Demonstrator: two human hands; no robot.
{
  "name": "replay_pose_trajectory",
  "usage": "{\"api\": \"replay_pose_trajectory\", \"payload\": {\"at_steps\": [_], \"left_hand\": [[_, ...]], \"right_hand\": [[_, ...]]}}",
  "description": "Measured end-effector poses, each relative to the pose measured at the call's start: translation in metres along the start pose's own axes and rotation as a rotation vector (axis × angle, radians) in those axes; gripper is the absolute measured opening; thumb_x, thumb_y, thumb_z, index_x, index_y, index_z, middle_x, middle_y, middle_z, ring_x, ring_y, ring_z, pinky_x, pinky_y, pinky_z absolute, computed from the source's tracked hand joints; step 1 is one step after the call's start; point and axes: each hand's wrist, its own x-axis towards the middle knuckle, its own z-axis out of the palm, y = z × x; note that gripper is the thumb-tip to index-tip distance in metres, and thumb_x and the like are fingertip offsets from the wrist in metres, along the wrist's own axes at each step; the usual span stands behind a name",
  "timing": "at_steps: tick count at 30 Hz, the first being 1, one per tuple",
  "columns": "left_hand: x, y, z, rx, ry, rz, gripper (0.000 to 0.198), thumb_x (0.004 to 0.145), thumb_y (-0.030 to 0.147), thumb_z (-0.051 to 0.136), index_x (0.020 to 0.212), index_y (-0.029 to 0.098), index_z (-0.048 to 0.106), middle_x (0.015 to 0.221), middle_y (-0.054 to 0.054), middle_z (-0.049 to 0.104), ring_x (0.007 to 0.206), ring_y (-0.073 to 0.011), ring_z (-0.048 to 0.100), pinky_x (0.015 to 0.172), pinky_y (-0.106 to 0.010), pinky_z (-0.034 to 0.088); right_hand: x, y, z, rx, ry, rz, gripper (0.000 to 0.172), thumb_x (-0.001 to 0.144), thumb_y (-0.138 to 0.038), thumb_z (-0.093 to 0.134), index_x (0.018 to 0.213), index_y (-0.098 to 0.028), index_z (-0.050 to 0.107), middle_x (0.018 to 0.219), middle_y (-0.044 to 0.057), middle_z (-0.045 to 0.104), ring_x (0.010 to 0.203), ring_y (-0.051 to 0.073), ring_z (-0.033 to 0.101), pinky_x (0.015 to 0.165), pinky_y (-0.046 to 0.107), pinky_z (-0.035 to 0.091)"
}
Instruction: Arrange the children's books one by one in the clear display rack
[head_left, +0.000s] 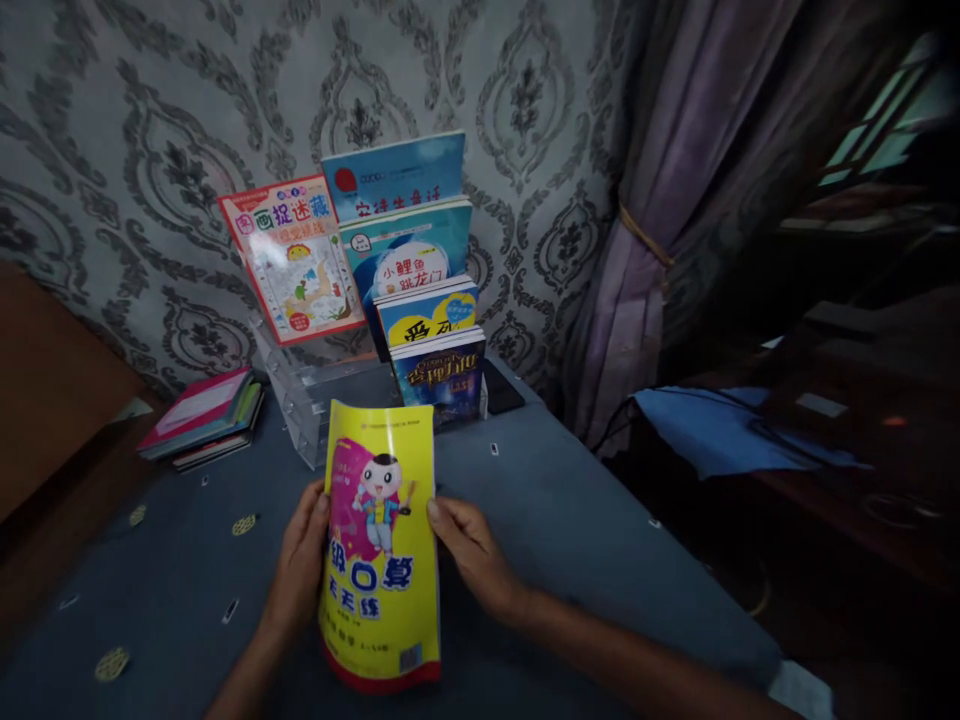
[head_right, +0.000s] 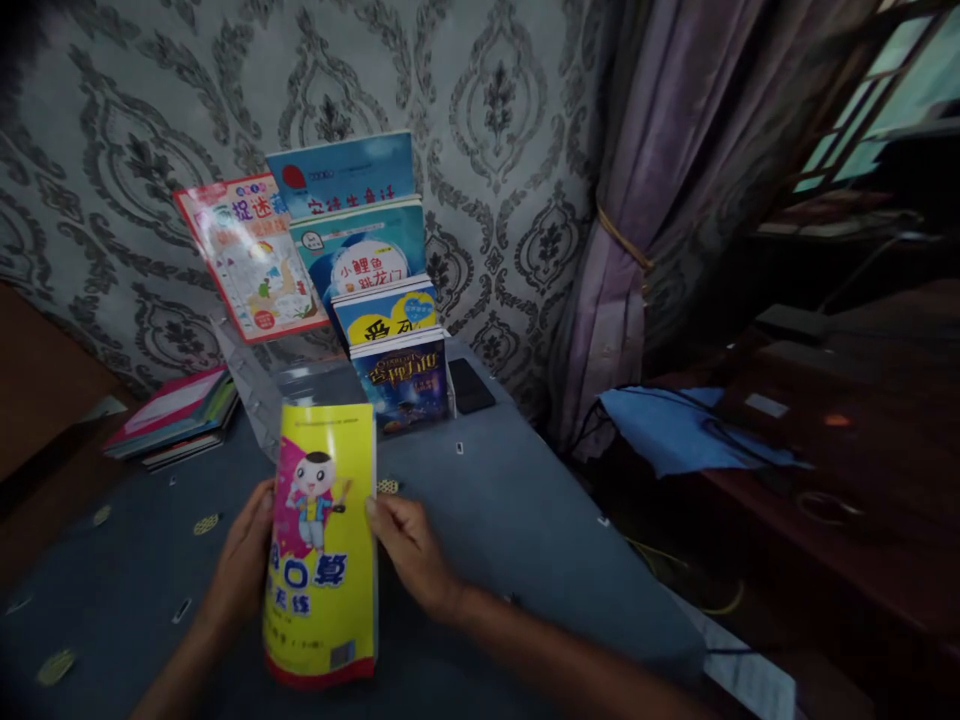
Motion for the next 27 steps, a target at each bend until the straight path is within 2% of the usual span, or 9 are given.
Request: {"api": "replay_pose_trajectory", "payload": {"at_steps": [3,7,11,15,19,21,23,25,27], "left_hand": [[-0.005,-0.004,-0.012,0.136,-0.059,-0.062,0.081,0.071,0.067,0.076,0.135,0.024,0.05,0.086,-0.004,0.076,0.067,-0.0264,0.073,0.05,-0.029,0.055],[-0.005,-0.014,-0.025,0.343,-0.144,-0.042,0.076,0.084,0.067,0.061,0.143,0.025,0.039,0.09,-0.004,0.076,0.06,-0.0232,0.071,0.052,-0.032,0.056],[0.0,-0.018,-0.034,0.728,-0.153,0.08,0.063,0.09,0.062,0.05,0.138,0.022,0.047,0.105,-0.008,0.074,0.072,-0.024,0.072,0.063,-0.035,0.057],[-0.002,-0.015,-0.033,1.075,-0.132,0.221,0.049,0.097,0.052,0.043,0.136,0.024,0.052,0.117,-0.009,0.067,0.09,-0.0239,0.07,0.077,-0.037,0.056],[-0.01,-0.014,-0.023,1.425,-0.06,0.39,0.038,0.099,0.041,0.047,0.13,0.022,0.059,0.133,-0.016,0.058,0.119,-0.0339,0.058,0.091,-0.05,0.053],[-0.015,-0.015,-0.015,1.462,-0.059,0.513,0.032,0.099,0.037,0.049,0.123,0.02,0.062,0.14,-0.017,0.053,0.127,-0.0361,0.052,0.098,-0.054,0.049],[-0.021,-0.018,-0.005,1.373,-0.12,0.61,0.031,0.1,0.037,0.047,0.121,0.02,0.062,0.14,-0.015,0.054,0.128,-0.0322,0.053,0.102,-0.051,0.048],[-0.029,-0.022,0.007,1.266,-0.198,0.665,0.034,0.101,0.041,0.047,0.125,0.02,0.059,0.136,-0.013,0.058,0.126,-0.028,0.055,0.103,-0.046,0.05],[-0.038,-0.027,0.02,1.226,-0.269,0.696,0.043,0.099,0.046,0.051,0.132,0.019,0.055,0.138,-0.013,0.059,0.128,-0.0275,0.055,0.105,-0.045,0.05]], "right_hand": [[-0.008,0.01,-0.007,0.044,-0.107,0.12,0.056,0.085,-0.071,0.06,0.069,-0.018,0.061,0.06,-0.002,0.06,0.049,0.01,0.052,0.047,0.022,0.041],[-0.009,0.02,-0.014,0.11,-0.255,0.255,0.056,0.081,-0.072,0.065,0.073,-0.016,0.061,0.062,0.001,0.066,0.051,0.011,0.061,0.043,0.018,0.039],[-0.005,0.027,-0.018,0.094,-0.231,0.315,0.057,0.079,-0.072,0.066,0.076,-0.016,0.061,0.063,0.002,0.069,0.05,0.01,0.063,0.043,0.017,0.039],[-0.002,0.032,-0.02,0.087,-0.191,0.394,0.058,0.075,-0.073,0.069,0.082,-0.016,0.063,0.071,0.006,0.074,0.057,0.013,0.067,0.046,0.02,0.045],[0.0,0.033,-0.024,0.113,-0.175,0.478,0.054,0.078,-0.068,0.071,0.089,-0.016,0.064,0.082,0.009,0.076,0.063,0.015,0.071,0.05,0.022,0.05],[0.001,0.033,-0.026,0.124,-0.159,0.513,0.049,0.082,-0.063,0.07,0.092,-0.016,0.064,0.083,0.01,0.076,0.063,0.015,0.071,0.051,0.022,0.052],[0.001,0.033,-0.027,0.131,-0.153,0.536,0.042,0.088,-0.057,0.067,0.095,-0.016,0.065,0.084,0.009,0.076,0.063,0.014,0.07,0.053,0.023,0.054],[0.001,0.032,-0.028,0.136,-0.148,0.541,0.037,0.091,-0.053,0.065,0.096,-0.016,0.065,0.083,0.009,0.075,0.064,0.014,0.07,0.056,0.023,0.055],[0.001,0.031,-0.029,0.135,-0.125,0.53,0.035,0.09,-0.05,0.066,0.097,-0.016,0.066,0.082,0.007,0.074,0.064,0.013,0.069,0.059,0.023,0.056]]}}
